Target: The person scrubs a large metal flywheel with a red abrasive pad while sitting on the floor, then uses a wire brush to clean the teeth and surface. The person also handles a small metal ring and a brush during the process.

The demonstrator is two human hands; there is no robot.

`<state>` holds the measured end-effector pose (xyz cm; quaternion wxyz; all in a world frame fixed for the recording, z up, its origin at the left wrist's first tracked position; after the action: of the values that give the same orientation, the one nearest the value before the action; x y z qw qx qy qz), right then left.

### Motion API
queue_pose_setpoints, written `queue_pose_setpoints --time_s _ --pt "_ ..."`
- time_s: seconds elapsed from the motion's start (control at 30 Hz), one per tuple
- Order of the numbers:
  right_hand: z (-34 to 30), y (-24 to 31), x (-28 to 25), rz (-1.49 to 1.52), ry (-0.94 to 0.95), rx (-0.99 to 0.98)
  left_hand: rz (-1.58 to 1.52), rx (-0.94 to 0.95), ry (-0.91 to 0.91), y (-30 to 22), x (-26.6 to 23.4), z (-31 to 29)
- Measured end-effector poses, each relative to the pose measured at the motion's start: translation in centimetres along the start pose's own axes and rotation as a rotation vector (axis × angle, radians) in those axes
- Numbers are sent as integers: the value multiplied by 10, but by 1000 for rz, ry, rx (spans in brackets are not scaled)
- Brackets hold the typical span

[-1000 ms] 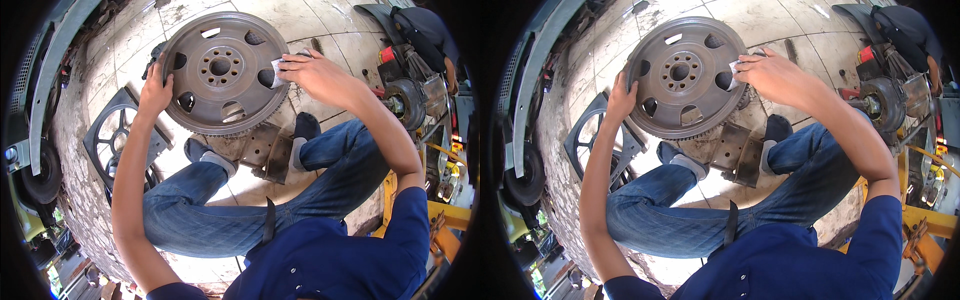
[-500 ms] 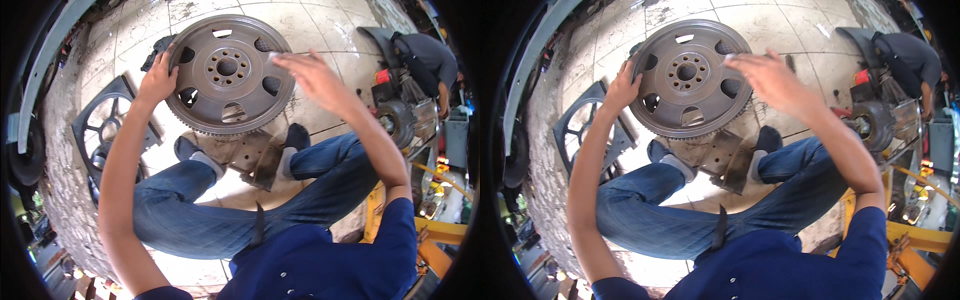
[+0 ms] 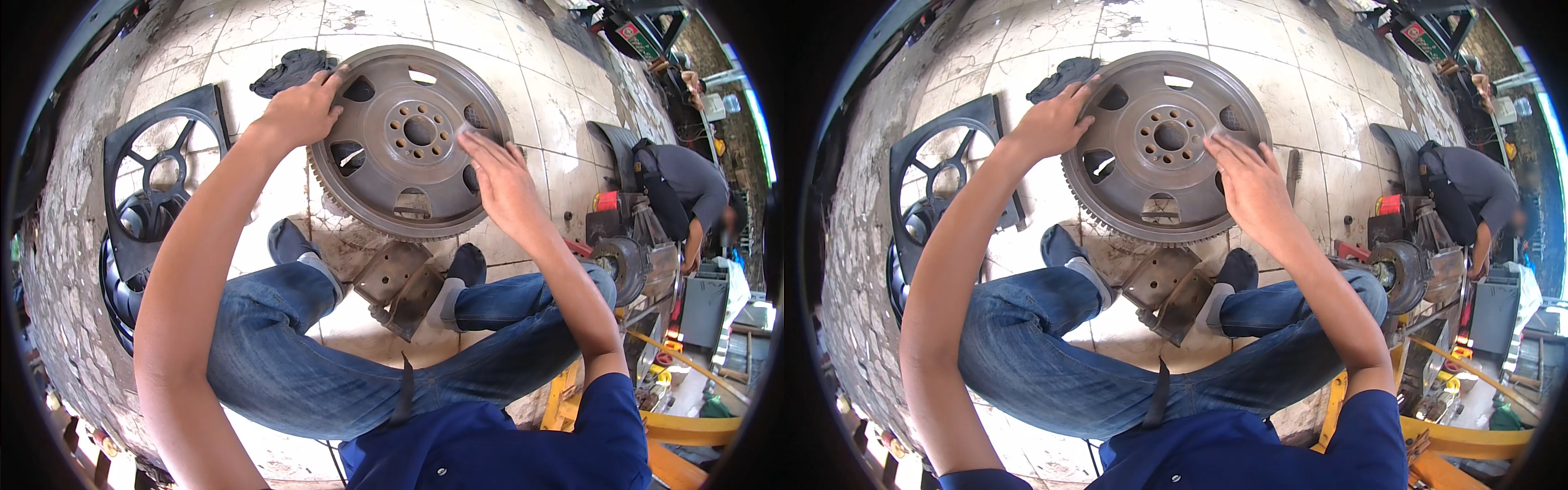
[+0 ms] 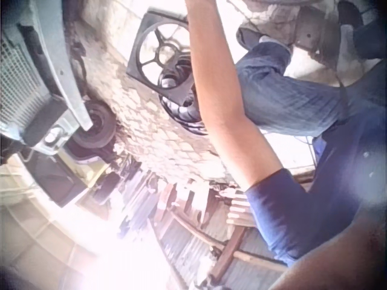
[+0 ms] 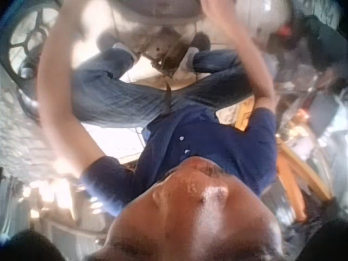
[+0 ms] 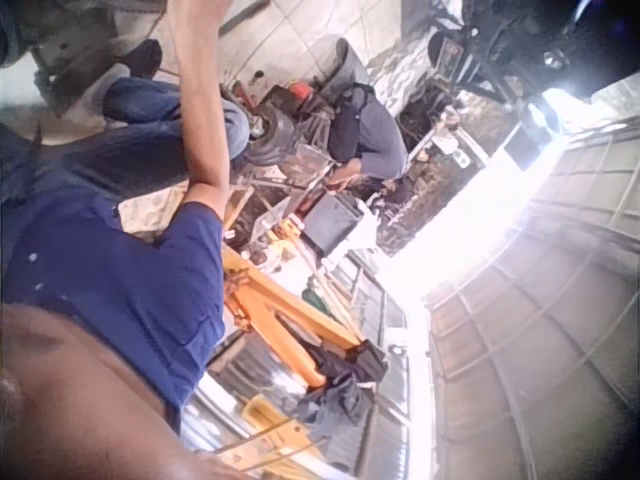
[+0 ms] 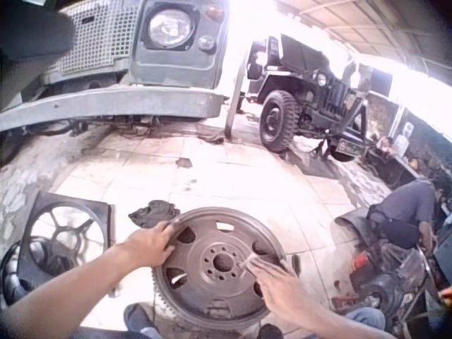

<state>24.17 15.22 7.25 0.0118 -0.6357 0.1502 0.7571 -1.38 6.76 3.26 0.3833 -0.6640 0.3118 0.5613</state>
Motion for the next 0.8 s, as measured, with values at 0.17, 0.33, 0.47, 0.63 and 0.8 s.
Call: queue_pose_setpoints --time_s 0.17,0.33,0.47,0.63,0.8 --pt "12 19 34 -235 33 -194 1 -27 -35 3 2 4" --pt "16 2 36 -219 52 -107 2 -26 -61 4 3 4" --pt "7 13 42 -154 100 -147 -20 -39 -50 5 3 3" --pt "16 -2 34 -228 27 -124 -64 -16 -133 6 4 4" --pt "7 16 43 -181 92 -146 -98 -19 -123 7 5 3"
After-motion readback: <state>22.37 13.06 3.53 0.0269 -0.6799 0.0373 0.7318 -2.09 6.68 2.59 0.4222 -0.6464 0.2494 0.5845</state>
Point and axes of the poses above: each hand's wrist, its own z-axis towards the middle knuckle, its own x-axis out of the palm, y = z × x, the point moved 8 cm from there along z, towards the middle knuckle, and after that the axes turned 13 degrees about -x, right-handed, at the moved point
